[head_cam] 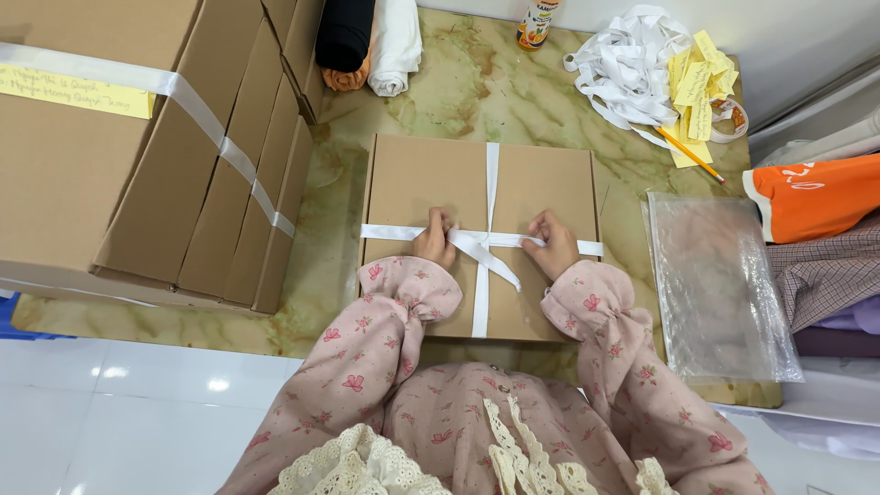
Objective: Wrapping a white ribbon around a cardboard box and tying a bow
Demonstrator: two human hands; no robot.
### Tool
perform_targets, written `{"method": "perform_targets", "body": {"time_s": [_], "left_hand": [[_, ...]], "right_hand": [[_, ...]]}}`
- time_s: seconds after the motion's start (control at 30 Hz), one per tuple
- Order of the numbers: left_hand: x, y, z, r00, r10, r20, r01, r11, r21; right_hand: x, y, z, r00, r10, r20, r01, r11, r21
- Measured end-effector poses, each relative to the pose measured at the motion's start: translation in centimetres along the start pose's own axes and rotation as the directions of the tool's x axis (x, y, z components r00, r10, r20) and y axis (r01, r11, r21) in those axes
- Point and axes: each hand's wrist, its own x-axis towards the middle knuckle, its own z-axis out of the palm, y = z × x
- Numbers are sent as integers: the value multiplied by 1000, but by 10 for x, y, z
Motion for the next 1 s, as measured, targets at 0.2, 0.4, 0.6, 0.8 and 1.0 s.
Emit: {"method": "perform_targets", "body": {"time_s": [0.2,0.4,0.6,0.8,1.0], "left_hand": [[18,-22,-20,998,-40,-55,34,993,-113],[27,-44,-62,975,-220,9,220,968,-122],[5,-44,-105,970,-239,-47,215,932,-293],[6,-57,-120,978,-191,-83,159,941,-300],[20,-100,-108,984,-158,-80,149,983,-106]], "right_hand": [[-15,-45,-14,950,-296,102,305,947,-98],[-17,-51,-10,863,-401,307,503,746,-438],[-1,-29,-10,829,-368,421,555,636,-537],[7,-6,2,768,-472,433,639,525,-562],[33,17,6,755,-483,443,628,727,-278]]}}
